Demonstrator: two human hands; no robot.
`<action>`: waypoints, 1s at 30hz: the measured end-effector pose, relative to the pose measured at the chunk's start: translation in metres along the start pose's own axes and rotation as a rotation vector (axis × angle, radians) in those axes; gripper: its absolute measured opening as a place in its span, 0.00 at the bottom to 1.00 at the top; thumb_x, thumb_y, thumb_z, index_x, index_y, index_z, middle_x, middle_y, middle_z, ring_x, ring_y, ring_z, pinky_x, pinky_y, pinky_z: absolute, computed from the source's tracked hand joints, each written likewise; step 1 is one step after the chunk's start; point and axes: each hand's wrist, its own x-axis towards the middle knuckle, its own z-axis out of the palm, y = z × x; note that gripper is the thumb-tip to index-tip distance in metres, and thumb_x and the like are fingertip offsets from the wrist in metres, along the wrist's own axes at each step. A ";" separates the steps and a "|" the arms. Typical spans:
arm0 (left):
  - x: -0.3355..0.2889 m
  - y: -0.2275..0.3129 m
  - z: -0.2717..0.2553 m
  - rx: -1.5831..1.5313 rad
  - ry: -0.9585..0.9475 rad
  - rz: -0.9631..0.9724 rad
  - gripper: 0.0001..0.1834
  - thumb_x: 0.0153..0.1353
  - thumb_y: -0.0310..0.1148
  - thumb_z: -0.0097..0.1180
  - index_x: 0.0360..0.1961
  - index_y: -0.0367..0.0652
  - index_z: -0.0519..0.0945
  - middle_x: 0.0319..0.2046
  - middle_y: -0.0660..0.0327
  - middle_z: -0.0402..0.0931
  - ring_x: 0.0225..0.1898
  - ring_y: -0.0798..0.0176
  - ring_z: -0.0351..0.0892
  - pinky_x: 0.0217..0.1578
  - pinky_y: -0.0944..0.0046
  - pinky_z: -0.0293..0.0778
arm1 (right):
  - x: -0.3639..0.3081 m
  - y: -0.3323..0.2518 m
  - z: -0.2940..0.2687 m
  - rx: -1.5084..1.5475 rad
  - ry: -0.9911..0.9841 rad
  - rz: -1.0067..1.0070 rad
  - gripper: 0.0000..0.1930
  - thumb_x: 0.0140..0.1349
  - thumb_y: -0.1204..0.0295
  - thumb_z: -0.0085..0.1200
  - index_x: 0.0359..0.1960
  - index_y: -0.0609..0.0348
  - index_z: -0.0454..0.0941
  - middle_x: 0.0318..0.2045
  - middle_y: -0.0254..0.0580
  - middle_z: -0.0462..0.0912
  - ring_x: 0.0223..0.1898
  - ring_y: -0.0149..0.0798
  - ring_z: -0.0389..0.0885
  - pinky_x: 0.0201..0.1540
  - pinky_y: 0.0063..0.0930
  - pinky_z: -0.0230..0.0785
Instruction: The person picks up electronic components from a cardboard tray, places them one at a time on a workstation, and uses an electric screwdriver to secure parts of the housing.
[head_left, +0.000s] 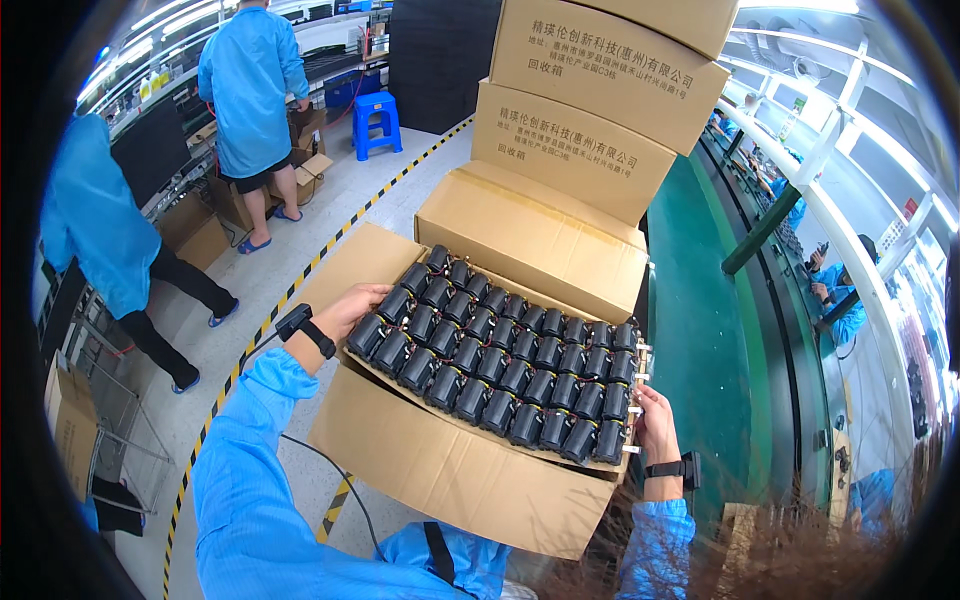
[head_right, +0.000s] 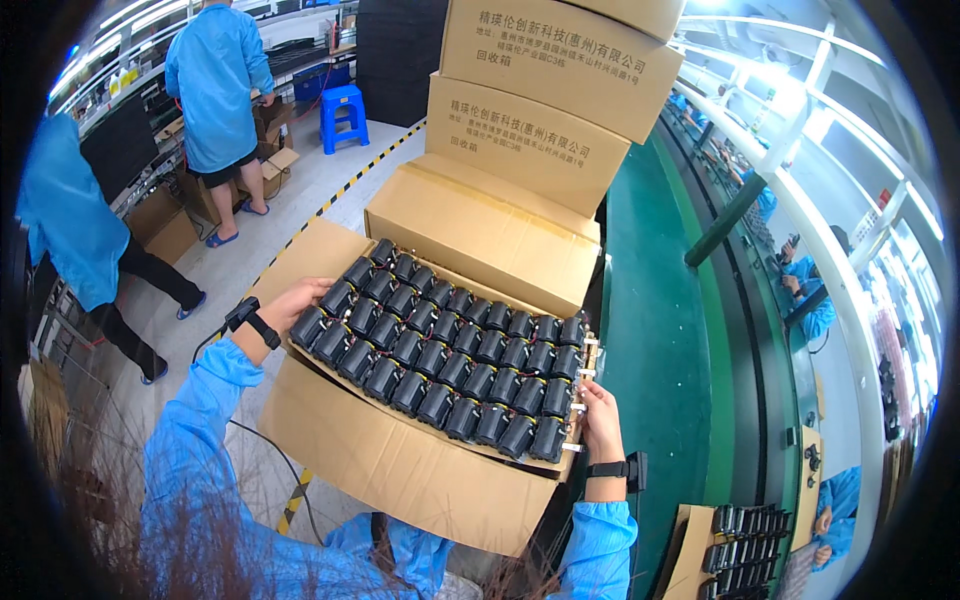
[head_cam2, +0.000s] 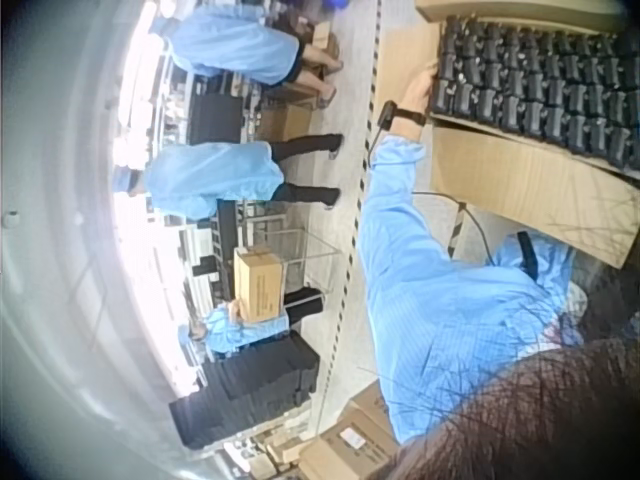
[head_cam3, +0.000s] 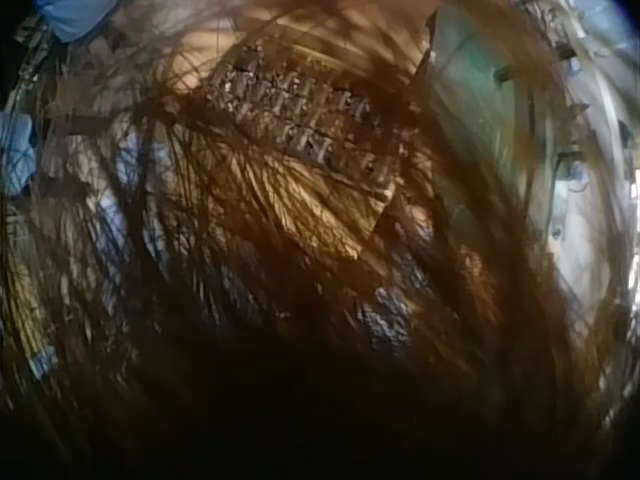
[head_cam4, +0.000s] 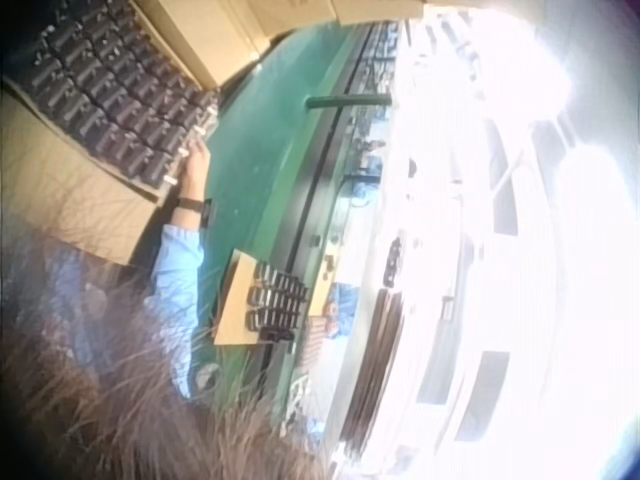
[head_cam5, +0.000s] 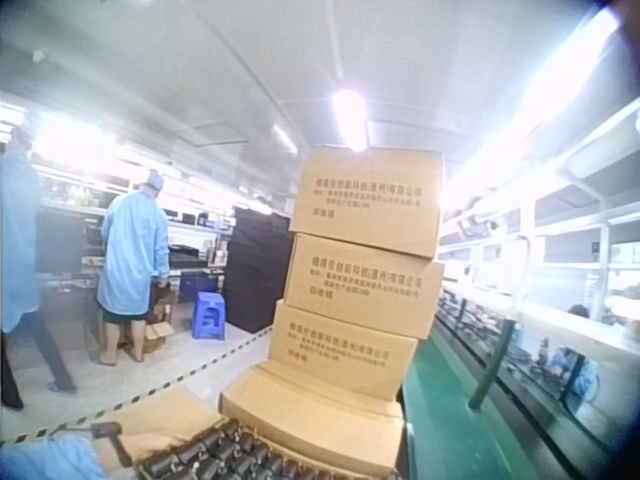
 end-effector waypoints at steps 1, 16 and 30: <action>-0.002 0.003 0.005 0.004 0.015 0.004 0.20 0.71 0.22 0.45 0.61 0.29 0.75 0.50 0.55 0.83 0.44 0.67 0.86 0.46 0.65 0.84 | 0.000 0.000 -0.001 -0.031 0.002 -0.006 0.07 0.72 0.76 0.49 0.43 0.62 0.81 0.30 0.27 0.82 0.25 0.21 0.78 0.26 0.17 0.69; 0.008 -0.005 -0.006 0.080 0.058 0.006 0.17 0.72 0.24 0.47 0.58 0.33 0.78 0.45 0.59 0.85 0.41 0.67 0.86 0.45 0.65 0.83 | 0.002 -0.007 0.005 -0.193 0.103 0.006 0.07 0.71 0.74 0.52 0.38 0.59 0.83 0.27 0.25 0.80 0.24 0.21 0.74 0.24 0.18 0.62; 0.011 0.013 -0.010 -0.080 -0.021 -0.182 0.25 0.78 0.49 0.40 0.58 0.36 0.72 0.40 0.56 0.83 0.38 0.63 0.82 0.41 0.59 0.81 | 0.009 -0.013 0.008 -0.051 0.086 0.098 0.08 0.71 0.70 0.49 0.38 0.58 0.80 0.29 0.30 0.79 0.29 0.28 0.75 0.29 0.24 0.65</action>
